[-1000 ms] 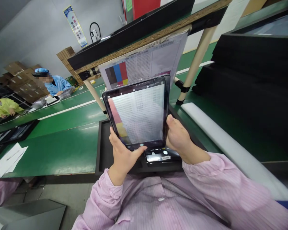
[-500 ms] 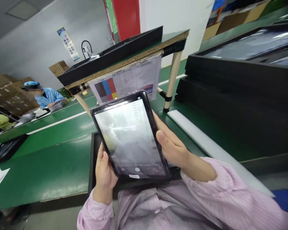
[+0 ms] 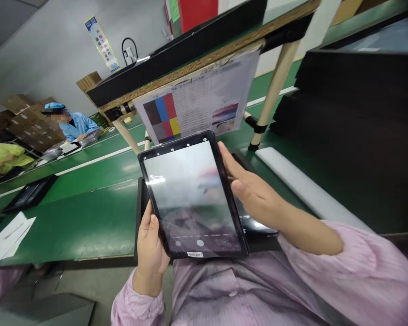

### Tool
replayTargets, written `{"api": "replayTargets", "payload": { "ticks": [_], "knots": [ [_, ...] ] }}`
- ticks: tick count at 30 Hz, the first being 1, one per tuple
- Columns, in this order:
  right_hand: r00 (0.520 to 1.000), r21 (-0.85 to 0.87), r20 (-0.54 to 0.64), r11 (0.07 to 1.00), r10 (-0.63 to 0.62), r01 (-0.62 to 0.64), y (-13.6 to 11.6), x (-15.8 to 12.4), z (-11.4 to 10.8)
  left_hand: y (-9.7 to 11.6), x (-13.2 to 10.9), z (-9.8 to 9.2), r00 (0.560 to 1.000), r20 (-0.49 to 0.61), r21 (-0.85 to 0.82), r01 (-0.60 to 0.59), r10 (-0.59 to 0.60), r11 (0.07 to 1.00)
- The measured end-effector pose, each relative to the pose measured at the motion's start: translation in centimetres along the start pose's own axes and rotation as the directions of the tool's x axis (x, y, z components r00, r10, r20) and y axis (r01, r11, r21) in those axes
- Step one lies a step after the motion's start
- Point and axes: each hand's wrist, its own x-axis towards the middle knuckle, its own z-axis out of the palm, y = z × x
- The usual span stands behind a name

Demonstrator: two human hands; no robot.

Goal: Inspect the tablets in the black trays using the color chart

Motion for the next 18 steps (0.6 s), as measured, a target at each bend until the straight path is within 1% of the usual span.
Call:
{"api": "replayTargets", "payload": {
  "ticks": [1, 3, 5, 6, 8, 10, 11, 13, 15, 17, 18],
  "knots": [
    [0.999, 0.022, -0.006, 0.999, 0.034, -0.034, 0.7, -0.3, -0.3, 0.5, 0.1, -0.5, 1.000, -0.011, 0.018, 0.024, -0.024, 1.000],
    [0.989, 0.041, -0.064, 0.991, 0.133, -0.131, 2.1, -1.1, -1.0, 1.5, 0.3, -1.5, 0.996, -0.066, 0.049, 0.061, -0.058, 0.997],
    [0.958, 0.072, -0.127, 0.965, 0.258, -0.251, 3.3, -1.6, -1.3, 2.0, 0.7, -2.5, 0.989, -0.137, 0.065, 0.069, -0.060, 0.995],
    [0.940, 0.116, -0.133, 0.946, 0.315, -0.301, 3.6, -1.7, -1.2, 2.1, 0.8, -2.9, 0.985, -0.161, 0.066, 0.067, -0.056, 0.996],
    [0.915, 0.265, -0.085, 0.894, 0.395, -0.361, 3.5, -1.6, -0.1, 1.6, 0.9, -3.2, 0.984, -0.163, 0.059, 0.080, -0.069, 0.995],
    [0.908, 0.421, -0.015, 0.826, 0.419, -0.374, 2.6, -1.0, 1.8, 0.6, 0.8, -3.0, 0.987, -0.124, 0.042, 0.110, -0.104, 0.993],
    [0.906, 0.473, -0.014, 0.801, 0.423, -0.366, 2.1, -0.5, 2.7, 0.0, 0.7, -2.9, 0.987, -0.106, 0.031, 0.124, -0.120, 0.992],
    [0.894, 0.524, -0.101, 0.787, 0.437, -0.325, 1.1, 0.7, 4.3, -1.0, 0.4, -2.6, 0.986, -0.087, 0.006, 0.144, -0.142, 0.990],
    [0.872, 0.588, -0.156, 0.753, 0.463, -0.295, 0.4, 1.7, 5.0, -1.8, 0.2, -2.5, 0.985, -0.083, -0.013, 0.153, -0.154, 0.988],
    [0.863, 0.640, -0.149, 0.712, 0.482, -0.287, -0.1, 2.2, 5.0, -2.1, 0.0, -2.6, 0.984, -0.080, -0.018, 0.156, -0.157, 0.988],
    [0.865, 0.647, -0.141, 0.706, 0.482, -0.288, -0.2, 2.3, 4.8, -2.2, 0.0, -2.6, 0.985, -0.079, -0.018, 0.152, -0.153, 0.988]
  ]
}}
